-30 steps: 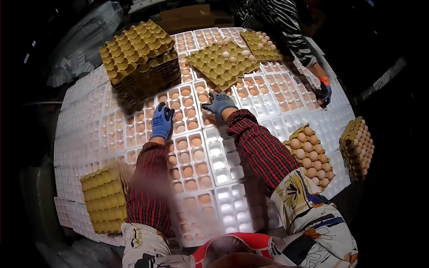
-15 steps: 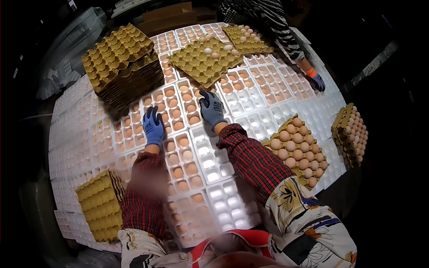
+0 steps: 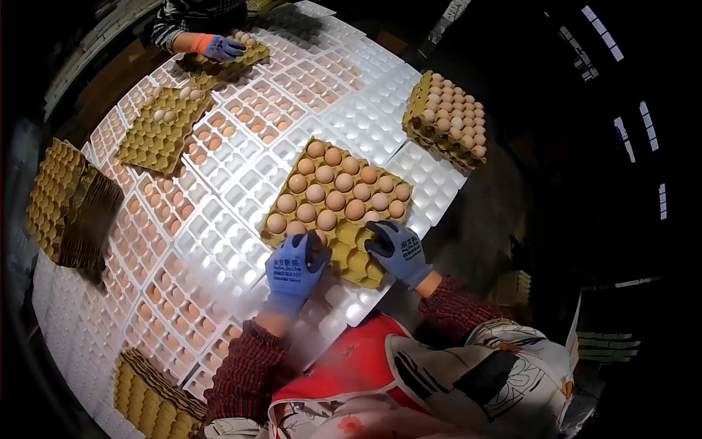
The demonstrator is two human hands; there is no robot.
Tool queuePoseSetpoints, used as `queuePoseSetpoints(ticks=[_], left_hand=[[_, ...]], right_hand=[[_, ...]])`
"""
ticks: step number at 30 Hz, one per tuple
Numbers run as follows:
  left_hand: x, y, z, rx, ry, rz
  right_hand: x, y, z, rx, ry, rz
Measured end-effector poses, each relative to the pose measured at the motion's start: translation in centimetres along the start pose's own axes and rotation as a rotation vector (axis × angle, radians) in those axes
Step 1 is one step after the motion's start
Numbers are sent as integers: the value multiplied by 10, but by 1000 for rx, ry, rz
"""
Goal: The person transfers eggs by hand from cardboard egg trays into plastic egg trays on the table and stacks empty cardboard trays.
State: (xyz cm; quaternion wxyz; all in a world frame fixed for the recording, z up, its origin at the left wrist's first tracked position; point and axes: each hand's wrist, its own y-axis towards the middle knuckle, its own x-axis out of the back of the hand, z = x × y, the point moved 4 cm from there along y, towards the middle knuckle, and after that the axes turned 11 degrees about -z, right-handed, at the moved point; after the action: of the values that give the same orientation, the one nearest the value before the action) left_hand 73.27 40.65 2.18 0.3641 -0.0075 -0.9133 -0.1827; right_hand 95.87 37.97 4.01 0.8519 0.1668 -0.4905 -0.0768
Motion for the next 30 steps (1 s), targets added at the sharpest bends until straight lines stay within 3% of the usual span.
queuePoseSetpoints(ticks=[3,7,8,10,11,12,14,15,16,17,19,20,21,23,26,28,30], left_hand=[[-33,-4,-23,38,370,29],[-55,-2,-17,131,538,-39],[-55,-3,-14,168,457,-50],[-42,-1,-13,238,303,-66],[-33,1,-15,201,191,-207],[-21,5,-24,256,33,-283],[-43,2,9,444,-578,-318],[-39,12,-18,745,-876,-155],[-66,21,-13,565,-690,-66],[-77,31,-35,174,-364,-103],[-93,41,-91,164,98,80],[-110,40,-100,110,281,132],[-127,40,-102,90,393,206],[-147,37,-97,24,481,114],[-142,40,-99,85,419,160],[-126,31,-82,143,354,196],[-90,23,-54,305,-397,-23]], right_hand=[[1,0,-48,-173,-349,155],[-11,-4,-57,-178,-339,245],[-8,-3,-60,-177,-332,245],[3,0,-65,-163,-56,183],[9,0,-73,-203,62,112],[15,-2,-84,-272,502,-44],[16,-4,-115,-735,1253,-104],[24,3,-120,-890,1367,-11],[15,6,-140,-851,1191,113],[18,19,-133,-600,711,155],[18,36,-102,-136,-85,121],[3,31,-104,-35,-236,155],[1,31,-98,-76,-266,174],[-1,35,-98,-107,-292,197],[-8,25,-124,-80,-157,159],[-2,20,-149,-229,708,-90],[31,26,-158,-647,1242,71]])
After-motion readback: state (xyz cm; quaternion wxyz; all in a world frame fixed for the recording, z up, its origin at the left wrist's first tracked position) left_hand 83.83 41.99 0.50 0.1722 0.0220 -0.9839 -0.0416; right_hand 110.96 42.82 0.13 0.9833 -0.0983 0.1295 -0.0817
